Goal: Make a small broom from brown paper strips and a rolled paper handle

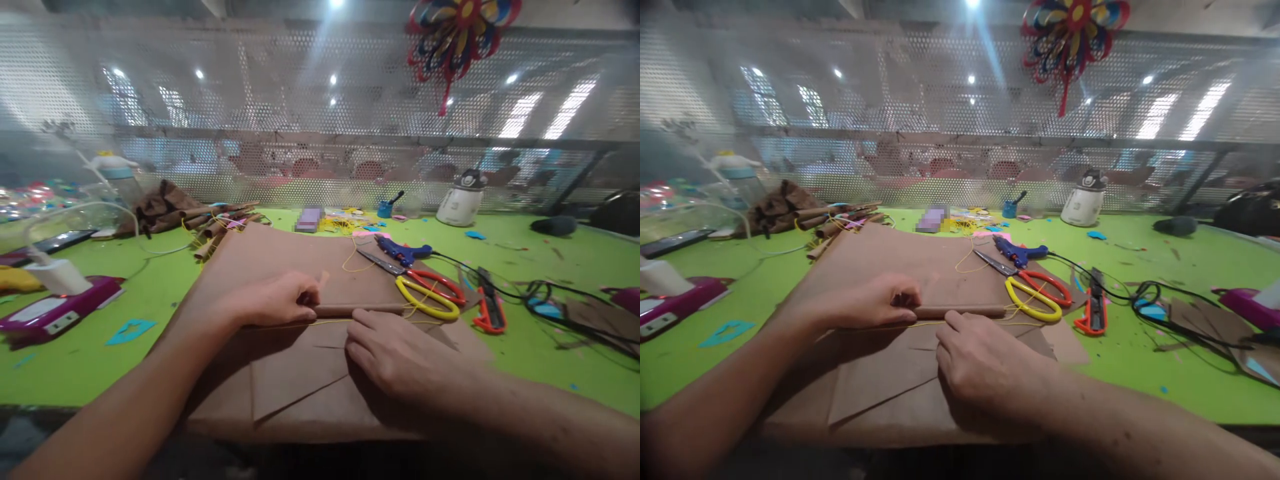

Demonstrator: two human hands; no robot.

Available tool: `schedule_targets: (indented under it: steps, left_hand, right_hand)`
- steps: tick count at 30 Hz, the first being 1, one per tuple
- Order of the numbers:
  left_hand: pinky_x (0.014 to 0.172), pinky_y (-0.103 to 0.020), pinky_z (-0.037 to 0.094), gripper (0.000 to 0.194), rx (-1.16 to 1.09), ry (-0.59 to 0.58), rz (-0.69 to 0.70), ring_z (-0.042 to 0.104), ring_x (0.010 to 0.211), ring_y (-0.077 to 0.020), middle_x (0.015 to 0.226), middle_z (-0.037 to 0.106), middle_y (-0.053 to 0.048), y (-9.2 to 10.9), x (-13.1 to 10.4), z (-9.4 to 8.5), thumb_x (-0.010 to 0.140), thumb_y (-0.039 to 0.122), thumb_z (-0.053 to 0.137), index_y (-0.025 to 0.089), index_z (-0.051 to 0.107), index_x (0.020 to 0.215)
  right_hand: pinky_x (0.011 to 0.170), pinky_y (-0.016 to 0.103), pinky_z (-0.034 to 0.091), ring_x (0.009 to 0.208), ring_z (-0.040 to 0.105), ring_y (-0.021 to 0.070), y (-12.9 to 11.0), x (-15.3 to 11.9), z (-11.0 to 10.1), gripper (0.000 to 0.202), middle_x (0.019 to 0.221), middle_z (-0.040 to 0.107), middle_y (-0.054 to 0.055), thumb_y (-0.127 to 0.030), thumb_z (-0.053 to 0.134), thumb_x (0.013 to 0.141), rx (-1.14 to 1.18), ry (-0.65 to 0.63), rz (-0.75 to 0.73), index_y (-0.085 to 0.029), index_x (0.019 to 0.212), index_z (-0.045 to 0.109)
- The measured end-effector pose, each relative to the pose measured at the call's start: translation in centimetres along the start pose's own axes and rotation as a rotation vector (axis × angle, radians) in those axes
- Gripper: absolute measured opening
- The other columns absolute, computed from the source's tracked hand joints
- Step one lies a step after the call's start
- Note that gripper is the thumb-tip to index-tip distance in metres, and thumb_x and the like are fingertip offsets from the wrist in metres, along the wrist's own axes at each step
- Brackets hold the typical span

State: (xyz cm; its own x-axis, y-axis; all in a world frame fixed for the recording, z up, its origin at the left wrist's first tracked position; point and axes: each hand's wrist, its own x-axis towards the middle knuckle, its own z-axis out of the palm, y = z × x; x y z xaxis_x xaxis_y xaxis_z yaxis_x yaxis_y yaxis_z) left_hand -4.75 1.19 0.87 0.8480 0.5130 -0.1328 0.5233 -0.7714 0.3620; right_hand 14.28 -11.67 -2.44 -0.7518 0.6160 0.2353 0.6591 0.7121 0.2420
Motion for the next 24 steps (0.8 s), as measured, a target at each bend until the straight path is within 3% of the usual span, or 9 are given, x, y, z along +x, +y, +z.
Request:
schedule_targets:
  steps: [6, 16, 24]
  left_hand:
    - [0.057, -0.022, 0.036, 0.014, -0.004, 0.007, -0.01, 0.053, 0.065, -0.0128, 0.073, 0.061, 0.0, -0.26, 0.13, 0.22, 0.073, 0.025, 0.056, 0.016, 0.063, 0.082]
    - [0.056, -0.022, 0.035, 0.016, 0.023, -0.016, -0.022, 0.052, 0.064, -0.0119, 0.075, 0.062, -0.001, 0.41, -0.1, -0.05, 0.074, 0.024, 0.054, 0.016, 0.064, 0.085]
    - [0.057, -0.022, 0.036, 0.014, 0.028, 0.015, 0.031, 0.053, 0.065, -0.0125, 0.076, 0.062, -0.001, -0.33, -0.1, 0.31, 0.074, 0.023, 0.057, 0.016, 0.064, 0.084]
  right_hand:
    - [0.064, 0.032, 0.04, 0.073, 0.05, 0.0191, 0.5, -0.28, 0.11, 0.016, 0.078, 0.059, 0.007, -0.012, 0.047, 0.087, 0.019, -0.016, 0.02, -0.015, 0.08, 0.062]
    - [0.064, 0.034, 0.038, 0.072, 0.049, 0.0213, -0.36, 0.23, 0.2, 0.016, 0.076, 0.059, 0.009, -0.007, 0.048, 0.082, -0.055, -0.037, 0.049, -0.012, 0.08, 0.063]
    - [0.058, 0.03, 0.033, 0.064, 0.048, 0.0167, 0.32, 0.06, -0.14, 0.017, 0.075, 0.058, 0.005, -0.008, 0.044, 0.085, 0.016, -0.02, 0.131, -0.016, 0.08, 0.058]
